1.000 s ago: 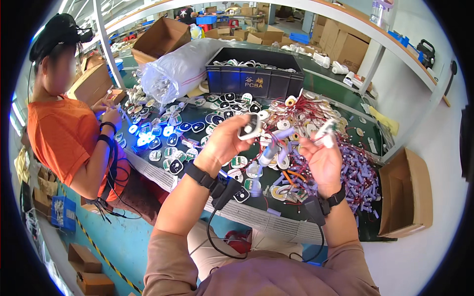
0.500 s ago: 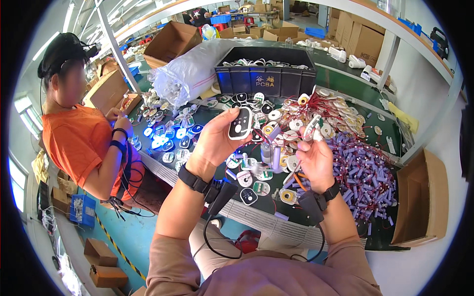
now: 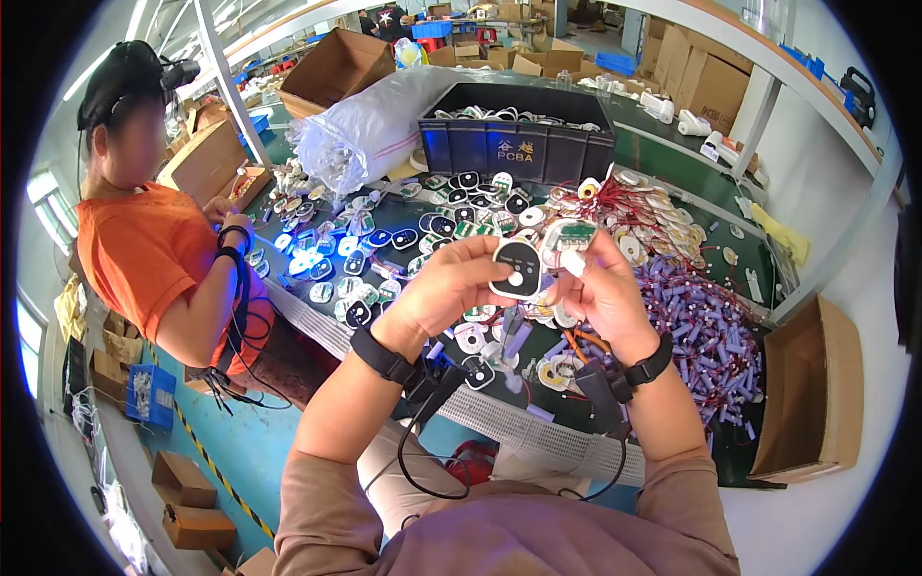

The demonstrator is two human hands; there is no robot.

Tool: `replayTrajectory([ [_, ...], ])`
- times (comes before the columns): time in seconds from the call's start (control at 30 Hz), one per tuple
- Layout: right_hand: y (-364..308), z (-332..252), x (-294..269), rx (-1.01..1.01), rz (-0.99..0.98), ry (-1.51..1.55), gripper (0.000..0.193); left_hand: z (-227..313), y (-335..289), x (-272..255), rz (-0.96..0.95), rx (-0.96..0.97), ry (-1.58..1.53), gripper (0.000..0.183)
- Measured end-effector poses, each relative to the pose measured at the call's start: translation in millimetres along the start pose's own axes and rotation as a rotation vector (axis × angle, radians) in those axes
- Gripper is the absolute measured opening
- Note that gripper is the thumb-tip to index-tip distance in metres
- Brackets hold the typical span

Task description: Assemble electronic circuit boards with wires and connectors on a factory workbench.

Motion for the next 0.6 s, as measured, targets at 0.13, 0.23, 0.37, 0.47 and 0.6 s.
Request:
replayTrajectory([
  [0.13, 9, -2, 10, 0.053, 0.006, -0.185, 0.026, -10, -6, 4, 0.084, 0.012, 0.165, 0.038],
  [0.23, 14, -1, 12, 0.106, 0.019, -0.301, 0.024, -10, -5, 14, -0.026, 0.096, 0.314, 0.043],
  [0.37, 24, -7, 14, 0.099, 0.028, -0.440, 0.020, -29, -6, 7, -0.054, -0.053, 0.268, 0.040],
  [0.47, 29, -3, -2, 0.110, 0.091, -0.491, 0.018, -43, -1, 9, -0.079, 0.022, 0.085, 0.036],
  [0.6, 34, 15, -34, 0.155, 0.225, -0.325, 0.021, -60, 7, 6, -0.025, 0.049, -0.096, 0.037],
])
Point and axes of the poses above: each hand's wrist, its own y-axis towards the middle knuckle, its own x-axis out of the palm, z = x × y, the point moved 6 cm from there along y, towards the middle knuckle, and after that the axes turned 11 degrees about -z, right-handed, at the moved point
